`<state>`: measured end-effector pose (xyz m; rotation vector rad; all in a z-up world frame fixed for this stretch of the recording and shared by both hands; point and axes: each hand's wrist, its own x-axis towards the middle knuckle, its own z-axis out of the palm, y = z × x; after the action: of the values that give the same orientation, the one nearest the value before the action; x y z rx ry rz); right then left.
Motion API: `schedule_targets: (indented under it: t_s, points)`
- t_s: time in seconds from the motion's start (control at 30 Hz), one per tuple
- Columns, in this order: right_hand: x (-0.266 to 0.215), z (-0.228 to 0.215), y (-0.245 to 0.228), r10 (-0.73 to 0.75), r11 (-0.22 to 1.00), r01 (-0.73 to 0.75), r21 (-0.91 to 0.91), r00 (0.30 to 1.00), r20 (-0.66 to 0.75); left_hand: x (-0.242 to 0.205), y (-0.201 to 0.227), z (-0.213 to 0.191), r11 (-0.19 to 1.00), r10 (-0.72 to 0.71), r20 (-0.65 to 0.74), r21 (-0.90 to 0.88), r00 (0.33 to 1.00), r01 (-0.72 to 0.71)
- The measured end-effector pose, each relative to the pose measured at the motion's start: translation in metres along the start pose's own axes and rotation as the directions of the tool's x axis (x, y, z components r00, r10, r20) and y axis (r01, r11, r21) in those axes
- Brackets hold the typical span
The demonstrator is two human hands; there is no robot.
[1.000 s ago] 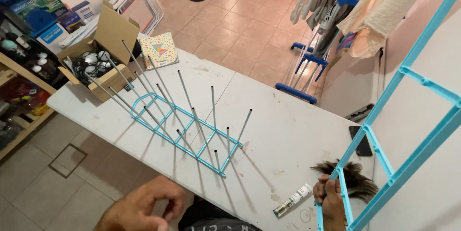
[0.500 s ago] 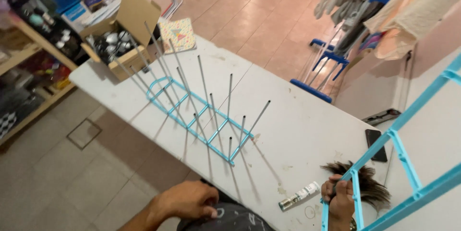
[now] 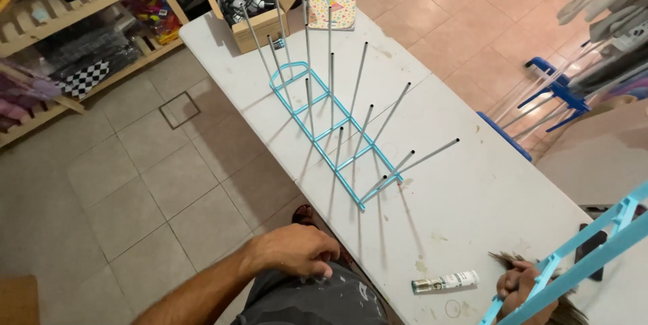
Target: Assembling a multi-tier storage rack by manually inserting metal rods into plastic side frames on a work table.
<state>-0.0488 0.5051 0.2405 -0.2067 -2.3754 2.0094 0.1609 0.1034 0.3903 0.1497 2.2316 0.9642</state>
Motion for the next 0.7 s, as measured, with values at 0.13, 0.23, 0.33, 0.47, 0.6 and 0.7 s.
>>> schedule_targets:
  t_s: [0.13,0.23,0.33,0.47,0.6,0.7]
  points:
    - [0.036,-0.011,0.015,-0.071,0.992,0.047,0.119,0.977,0.202,-0.016,-0.012,0.000,0.999,0.028,-0.101,-0.032,0.995,-0.032]
    - [0.009,0.024,-0.044,-0.080,0.992,0.092,-0.082,0.987,0.137,-0.033,-0.023,-0.006,0.995,0.043,-0.163,-0.082,0.986,-0.057]
    - [-0.034,0.070,-0.104,-0.209,0.932,0.194,-0.307,0.978,-0.014,-0.049,-0.045,-0.015,0.988,0.085,-0.208,-0.107,0.974,-0.109]
    - [-0.060,0.096,-0.121,-0.300,0.841,0.320,-0.436,0.947,0.116,-0.078,-0.081,-0.029,0.991,0.043,-0.295,-0.105,0.954,-0.077]
    - [-0.074,0.146,-0.144,-0.303,0.795,0.362,-0.488,0.932,0.198,-0.121,-0.120,-0.056,0.956,0.113,-0.410,-0.203,0.905,-0.211]
    - [-0.088,0.186,-0.170,-0.253,0.664,0.377,-0.646,0.926,0.280,-0.136,-0.148,-0.069,0.864,0.087,-0.537,-0.379,0.839,-0.332]
